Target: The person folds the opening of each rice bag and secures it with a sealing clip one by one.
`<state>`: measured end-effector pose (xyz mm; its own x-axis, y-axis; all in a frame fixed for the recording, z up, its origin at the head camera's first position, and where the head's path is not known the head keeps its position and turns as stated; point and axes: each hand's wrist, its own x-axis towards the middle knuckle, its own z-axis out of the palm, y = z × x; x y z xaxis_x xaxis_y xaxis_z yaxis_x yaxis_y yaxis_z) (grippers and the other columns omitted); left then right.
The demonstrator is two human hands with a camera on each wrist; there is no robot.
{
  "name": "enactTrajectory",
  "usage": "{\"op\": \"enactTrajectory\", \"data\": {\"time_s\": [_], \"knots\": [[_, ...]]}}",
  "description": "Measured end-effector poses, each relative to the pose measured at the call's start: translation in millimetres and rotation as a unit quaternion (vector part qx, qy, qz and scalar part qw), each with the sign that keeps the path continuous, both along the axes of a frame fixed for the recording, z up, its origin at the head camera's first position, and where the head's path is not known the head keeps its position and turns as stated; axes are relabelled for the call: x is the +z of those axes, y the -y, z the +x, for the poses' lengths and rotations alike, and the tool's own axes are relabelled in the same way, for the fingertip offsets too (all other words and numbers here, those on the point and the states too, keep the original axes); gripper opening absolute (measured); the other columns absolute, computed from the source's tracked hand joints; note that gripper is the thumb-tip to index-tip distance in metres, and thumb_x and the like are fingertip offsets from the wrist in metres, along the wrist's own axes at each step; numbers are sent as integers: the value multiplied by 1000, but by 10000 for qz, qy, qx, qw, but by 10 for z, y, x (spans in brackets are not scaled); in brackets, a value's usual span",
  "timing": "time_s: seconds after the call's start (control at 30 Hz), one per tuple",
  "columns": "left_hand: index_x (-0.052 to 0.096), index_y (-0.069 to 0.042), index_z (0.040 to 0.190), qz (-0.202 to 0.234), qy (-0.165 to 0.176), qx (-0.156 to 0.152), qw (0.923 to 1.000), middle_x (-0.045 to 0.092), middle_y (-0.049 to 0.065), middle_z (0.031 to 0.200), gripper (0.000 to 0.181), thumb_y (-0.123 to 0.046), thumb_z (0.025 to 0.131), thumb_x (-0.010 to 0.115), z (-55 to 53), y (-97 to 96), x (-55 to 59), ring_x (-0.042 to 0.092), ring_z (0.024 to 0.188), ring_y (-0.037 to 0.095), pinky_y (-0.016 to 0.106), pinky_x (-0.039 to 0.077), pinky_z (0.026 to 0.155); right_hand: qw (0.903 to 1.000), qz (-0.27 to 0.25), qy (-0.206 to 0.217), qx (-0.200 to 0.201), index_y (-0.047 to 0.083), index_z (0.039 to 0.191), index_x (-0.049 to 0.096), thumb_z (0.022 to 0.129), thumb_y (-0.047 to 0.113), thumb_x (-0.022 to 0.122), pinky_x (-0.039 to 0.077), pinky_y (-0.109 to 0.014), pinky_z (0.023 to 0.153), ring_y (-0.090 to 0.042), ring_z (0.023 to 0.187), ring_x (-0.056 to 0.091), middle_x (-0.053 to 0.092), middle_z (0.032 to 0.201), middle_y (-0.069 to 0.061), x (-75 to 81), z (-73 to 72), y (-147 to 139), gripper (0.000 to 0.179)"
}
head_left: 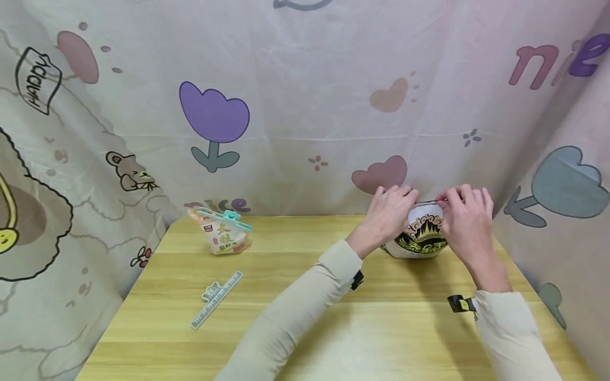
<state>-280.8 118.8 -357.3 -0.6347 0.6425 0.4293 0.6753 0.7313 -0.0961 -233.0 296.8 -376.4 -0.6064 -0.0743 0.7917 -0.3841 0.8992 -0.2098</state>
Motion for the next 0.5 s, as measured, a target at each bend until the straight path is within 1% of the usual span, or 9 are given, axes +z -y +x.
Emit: {"op": "enactTrajectory", "data": {"time_s": [0.1, 0.23, 0.4, 0.5], "knots": [[62, -24, 114, 46, 11, 52, 10000, 62, -12, 111, 12, -30, 107, 54, 55, 105, -3, 56, 95, 10, 27, 39, 77, 9999, 90, -124, 49, -1, 95, 62, 94, -3, 66, 19, -67, 116, -48, 99, 51, 57, 97, -21, -6, 25, 83, 4], [63, -24, 112, 230, 34, 217, 9995, 59, -12, 107, 10, -30, 107, 55, 139, 267, -18, 54, 95, 10, 27, 38, 77, 9993, 178, -260, 204, -1, 95, 62, 95, -1, 66, 23, -67, 115, -46, 97, 51, 56, 94, -19, -16, 48, 225, 4], [65, -24, 109, 555, -168, 227, 9981, 61, -11, 105, 11, -28, 106, 56, 234, 468, -65, 56, 97, 11, 28, 38, 77, 9982, 161, -458, 352, 0, 93, 63, 93, -2, 67, 32, -65, 105, -44, 91, 50, 55, 91, -17, -36, 98, 426, 4], [68, -24, 108, 778, -305, 181, 9963, 64, -11, 108, 11, -25, 105, 57, 278, 586, -92, 58, 99, 11, 29, 40, 78, 9976, 152, -533, 426, -1, 93, 63, 92, -2, 68, 34, -64, 99, -43, 90, 50, 56, 90, -16, -44, 125, 546, 5]]}}
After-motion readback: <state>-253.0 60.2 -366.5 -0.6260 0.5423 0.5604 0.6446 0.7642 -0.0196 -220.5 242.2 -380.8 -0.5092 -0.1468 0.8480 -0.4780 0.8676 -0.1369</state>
